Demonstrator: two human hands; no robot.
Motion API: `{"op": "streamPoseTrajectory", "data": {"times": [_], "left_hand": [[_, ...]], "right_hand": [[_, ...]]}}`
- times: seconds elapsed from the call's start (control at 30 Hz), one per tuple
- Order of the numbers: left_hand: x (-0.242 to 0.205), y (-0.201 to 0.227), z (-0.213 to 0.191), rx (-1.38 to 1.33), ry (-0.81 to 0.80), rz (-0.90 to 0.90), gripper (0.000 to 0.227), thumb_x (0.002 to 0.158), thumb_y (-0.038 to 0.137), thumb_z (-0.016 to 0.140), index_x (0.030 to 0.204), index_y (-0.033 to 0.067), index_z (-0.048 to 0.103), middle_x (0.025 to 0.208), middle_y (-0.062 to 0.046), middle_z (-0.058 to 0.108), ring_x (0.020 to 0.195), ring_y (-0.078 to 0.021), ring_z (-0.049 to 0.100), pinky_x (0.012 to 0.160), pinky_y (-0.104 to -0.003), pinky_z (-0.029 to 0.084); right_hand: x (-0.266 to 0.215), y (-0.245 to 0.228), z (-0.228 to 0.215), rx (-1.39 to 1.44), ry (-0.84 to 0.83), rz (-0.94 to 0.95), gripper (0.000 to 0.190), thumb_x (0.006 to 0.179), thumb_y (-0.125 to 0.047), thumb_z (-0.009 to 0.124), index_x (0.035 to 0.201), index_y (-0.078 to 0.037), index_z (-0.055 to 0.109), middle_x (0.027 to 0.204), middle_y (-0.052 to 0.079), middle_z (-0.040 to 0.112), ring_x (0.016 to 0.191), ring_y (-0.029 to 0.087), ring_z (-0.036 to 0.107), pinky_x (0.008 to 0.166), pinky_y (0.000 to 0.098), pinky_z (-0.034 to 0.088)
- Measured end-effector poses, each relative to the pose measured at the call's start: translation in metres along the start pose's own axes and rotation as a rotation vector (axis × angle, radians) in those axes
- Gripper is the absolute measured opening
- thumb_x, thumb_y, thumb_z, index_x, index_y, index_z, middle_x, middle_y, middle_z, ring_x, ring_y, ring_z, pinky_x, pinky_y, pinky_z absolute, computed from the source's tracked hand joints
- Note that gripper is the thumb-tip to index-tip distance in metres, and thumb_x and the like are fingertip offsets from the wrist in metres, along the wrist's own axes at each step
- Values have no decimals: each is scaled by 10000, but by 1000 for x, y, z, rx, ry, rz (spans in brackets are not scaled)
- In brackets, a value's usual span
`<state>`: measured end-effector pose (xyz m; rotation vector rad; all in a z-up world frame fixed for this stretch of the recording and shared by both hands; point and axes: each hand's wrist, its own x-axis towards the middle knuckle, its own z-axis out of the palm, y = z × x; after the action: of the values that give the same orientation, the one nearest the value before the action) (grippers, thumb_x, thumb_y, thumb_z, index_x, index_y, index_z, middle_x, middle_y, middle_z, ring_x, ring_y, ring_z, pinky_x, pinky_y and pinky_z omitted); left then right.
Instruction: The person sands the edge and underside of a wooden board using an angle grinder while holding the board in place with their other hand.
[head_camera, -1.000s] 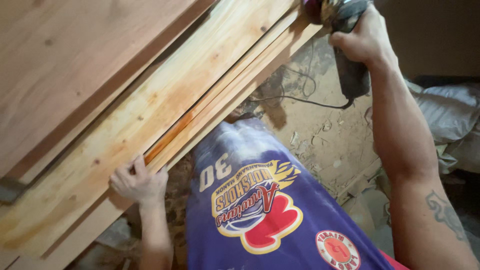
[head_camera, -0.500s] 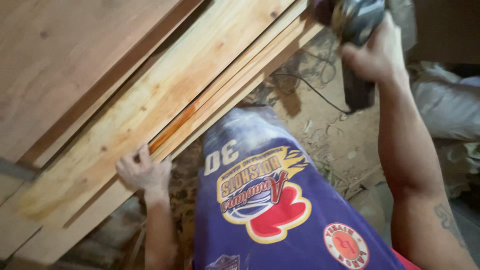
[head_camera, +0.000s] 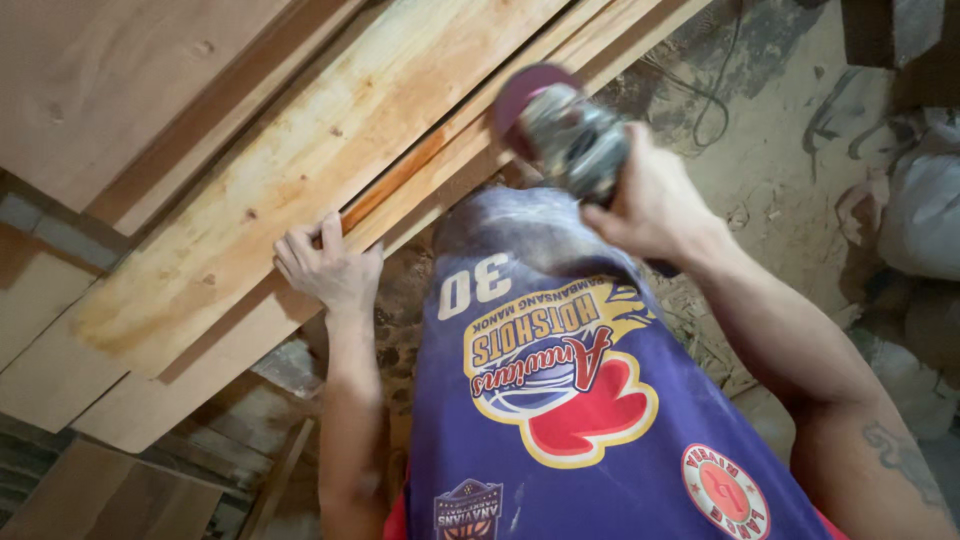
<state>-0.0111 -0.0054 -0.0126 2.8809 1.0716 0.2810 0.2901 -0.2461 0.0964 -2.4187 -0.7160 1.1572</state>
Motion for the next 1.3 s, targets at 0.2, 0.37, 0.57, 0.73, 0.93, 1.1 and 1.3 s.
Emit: {"op": "streamPoseTrajectory", "data": {"times": [0.2, 0.37, 0.57, 0.73, 0.93, 1.1, 1.3], "left_hand": [[2, 0, -4, -38, -8, 4, 591, 608, 428, 1016, 1028, 184, 679, 995, -65, 498, 940, -312, 513, 778, -489, 417], [1, -4, -2, -47, 6, 20, 585, 621, 429, 1008, 1052, 191, 692, 1004, -74, 507, 939, -323, 521, 764, -492, 421], [-4, -12, 4, -43, 8, 42, 508, 630, 357, 925, 1054, 190, 701, 1033, -81, 524, 944, -330, 530, 811, -505, 443], [-12, -20, 12, -4, 57, 91, 508, 771, 544, 923, 1035, 172, 700, 967, -78, 523, 882, -332, 538, 730, -495, 426], [-43, -65, 11, 37, -125, 105, 544, 689, 521, 898, 1111, 216, 740, 1012, -80, 576, 924, -354, 561, 767, -518, 454], [1, -32, 61, -14, -87, 235, 578, 662, 543, 899, 1111, 209, 754, 1035, -101, 594, 905, -375, 563, 739, -528, 459], [21, -5, 58, -13, -36, 289, 512, 693, 492, 877, 1108, 211, 767, 1091, -129, 608, 898, -389, 570, 723, -527, 467]], "right_hand": [[-4, -21, 13, -128, -122, -72, 799, 733, -225, 814, 1314, 122, 391, 883, 326, 674, 854, 495, 686, 785, 529, 554], [7, 21, -29, -5, 24, 23, 829, 725, -252, 829, 1293, 152, 382, 960, 291, 685, 876, 431, 730, 786, 454, 587], [23, 89, -83, -181, 277, 18, 715, 773, -231, 859, 1267, 142, 499, 1083, 314, 687, 1041, 456, 697, 920, 466, 551], [47, 131, -124, -162, 335, 98, 671, 796, -265, 827, 1260, 123, 538, 1130, 304, 688, 1096, 437, 688, 965, 465, 544], [77, 151, -162, -183, 491, 250, 687, 662, -251, 840, 1183, 101, 563, 1041, 295, 680, 991, 449, 666, 879, 468, 542], [75, 155, -198, -13, 510, 338, 499, 683, -262, 780, 1089, 5, 667, 999, 233, 734, 982, 364, 722, 891, 433, 567], [54, 129, -178, 109, 500, 348, 509, 698, -186, 735, 1165, -3, 644, 959, 212, 750, 918, 319, 748, 850, 397, 592]]}}
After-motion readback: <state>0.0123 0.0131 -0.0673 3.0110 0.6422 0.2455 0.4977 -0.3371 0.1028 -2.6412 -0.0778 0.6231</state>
